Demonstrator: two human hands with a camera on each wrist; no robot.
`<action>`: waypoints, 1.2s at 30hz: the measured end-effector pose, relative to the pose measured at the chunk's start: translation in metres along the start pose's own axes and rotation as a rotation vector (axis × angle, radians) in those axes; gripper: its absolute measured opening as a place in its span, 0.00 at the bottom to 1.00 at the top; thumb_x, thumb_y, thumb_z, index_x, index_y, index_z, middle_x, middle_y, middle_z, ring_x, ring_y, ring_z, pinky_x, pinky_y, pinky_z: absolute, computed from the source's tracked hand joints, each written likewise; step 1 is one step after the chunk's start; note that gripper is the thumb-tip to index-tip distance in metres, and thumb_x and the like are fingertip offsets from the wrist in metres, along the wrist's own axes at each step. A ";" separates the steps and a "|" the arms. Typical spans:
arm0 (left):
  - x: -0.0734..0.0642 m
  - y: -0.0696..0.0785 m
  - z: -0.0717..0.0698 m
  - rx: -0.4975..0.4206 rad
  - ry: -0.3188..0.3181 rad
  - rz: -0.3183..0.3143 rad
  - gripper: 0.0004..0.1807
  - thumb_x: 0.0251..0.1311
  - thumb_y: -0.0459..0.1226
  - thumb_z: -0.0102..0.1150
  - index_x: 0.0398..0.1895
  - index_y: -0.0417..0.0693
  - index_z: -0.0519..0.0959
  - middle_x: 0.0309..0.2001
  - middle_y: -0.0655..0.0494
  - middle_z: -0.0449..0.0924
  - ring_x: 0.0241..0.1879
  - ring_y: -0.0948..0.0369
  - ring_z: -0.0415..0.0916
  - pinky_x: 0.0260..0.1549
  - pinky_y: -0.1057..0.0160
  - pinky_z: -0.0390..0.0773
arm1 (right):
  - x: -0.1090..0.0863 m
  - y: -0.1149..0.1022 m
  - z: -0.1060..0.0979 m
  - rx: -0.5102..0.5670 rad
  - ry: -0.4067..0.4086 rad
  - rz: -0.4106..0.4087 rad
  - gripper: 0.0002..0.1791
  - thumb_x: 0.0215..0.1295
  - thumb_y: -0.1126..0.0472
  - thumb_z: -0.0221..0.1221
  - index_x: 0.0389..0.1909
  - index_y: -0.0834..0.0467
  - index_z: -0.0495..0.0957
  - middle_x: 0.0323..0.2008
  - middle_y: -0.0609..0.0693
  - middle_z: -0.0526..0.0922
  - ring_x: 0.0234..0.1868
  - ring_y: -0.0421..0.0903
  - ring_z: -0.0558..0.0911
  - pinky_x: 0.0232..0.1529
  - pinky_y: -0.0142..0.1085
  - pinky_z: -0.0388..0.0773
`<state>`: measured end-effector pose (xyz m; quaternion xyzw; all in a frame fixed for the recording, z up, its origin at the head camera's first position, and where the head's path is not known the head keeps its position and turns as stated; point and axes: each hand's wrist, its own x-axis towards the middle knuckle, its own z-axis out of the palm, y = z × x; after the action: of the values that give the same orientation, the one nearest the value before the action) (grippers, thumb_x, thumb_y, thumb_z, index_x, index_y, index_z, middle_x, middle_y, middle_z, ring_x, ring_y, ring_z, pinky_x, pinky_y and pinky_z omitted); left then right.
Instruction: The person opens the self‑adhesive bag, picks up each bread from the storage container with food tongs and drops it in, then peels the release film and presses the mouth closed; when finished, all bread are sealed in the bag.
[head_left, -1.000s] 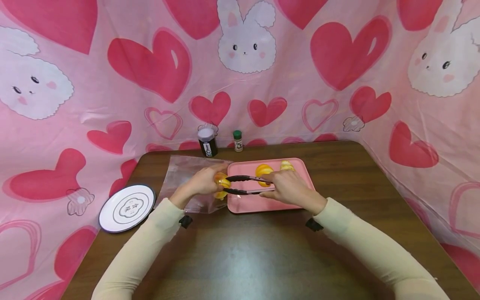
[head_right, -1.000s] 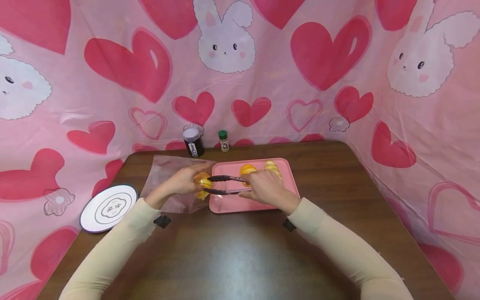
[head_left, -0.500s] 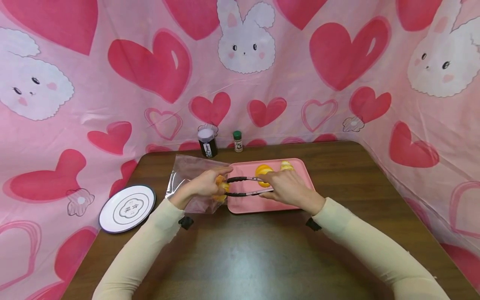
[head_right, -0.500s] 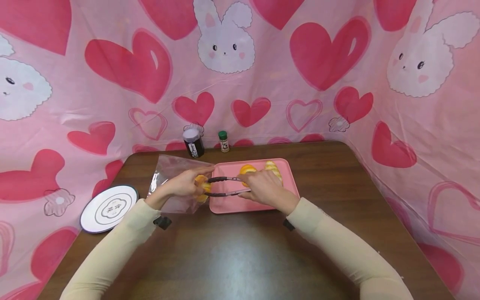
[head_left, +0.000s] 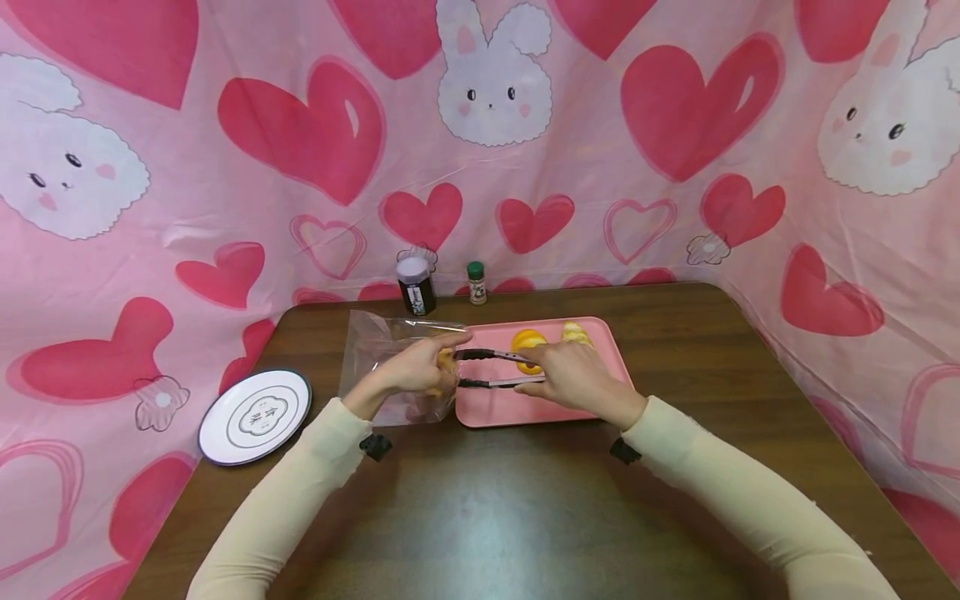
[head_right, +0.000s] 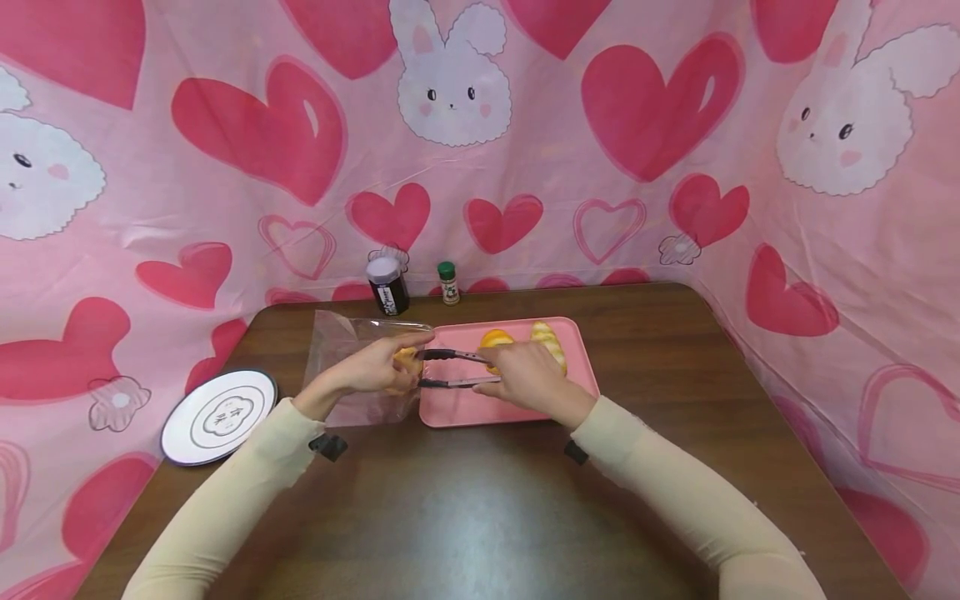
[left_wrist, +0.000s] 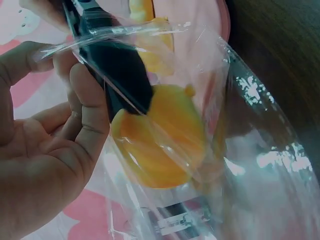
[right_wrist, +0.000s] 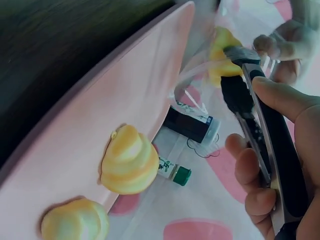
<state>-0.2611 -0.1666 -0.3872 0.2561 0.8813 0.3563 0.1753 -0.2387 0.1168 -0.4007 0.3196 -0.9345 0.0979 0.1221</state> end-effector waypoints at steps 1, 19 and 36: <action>0.000 -0.001 0.000 0.029 0.020 0.012 0.46 0.52 0.28 0.59 0.78 0.52 0.58 0.37 0.45 0.78 0.19 0.63 0.67 0.22 0.66 0.71 | 0.000 0.000 0.001 -0.023 0.016 -0.023 0.29 0.50 0.34 0.70 0.46 0.49 0.84 0.32 0.43 0.88 0.23 0.39 0.79 0.29 0.35 0.71; 0.001 0.003 -0.001 0.125 0.112 -0.073 0.43 0.54 0.29 0.60 0.76 0.53 0.62 0.71 0.44 0.69 0.25 0.61 0.68 0.24 0.66 0.71 | 0.001 -0.003 0.003 0.024 0.017 0.002 0.29 0.51 0.33 0.70 0.45 0.51 0.85 0.32 0.43 0.86 0.23 0.40 0.77 0.24 0.33 0.74; 0.005 0.010 0.011 0.097 0.090 -0.002 0.41 0.56 0.31 0.60 0.76 0.49 0.62 0.78 0.47 0.56 0.25 0.65 0.71 0.19 0.68 0.70 | 0.004 -0.010 0.000 0.006 -0.026 0.011 0.30 0.51 0.33 0.70 0.48 0.50 0.83 0.34 0.43 0.86 0.21 0.40 0.73 0.20 0.31 0.71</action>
<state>-0.2567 -0.1513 -0.3877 0.2471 0.9048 0.3240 0.1235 -0.2357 0.1072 -0.3988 0.3160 -0.9375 0.0971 0.1085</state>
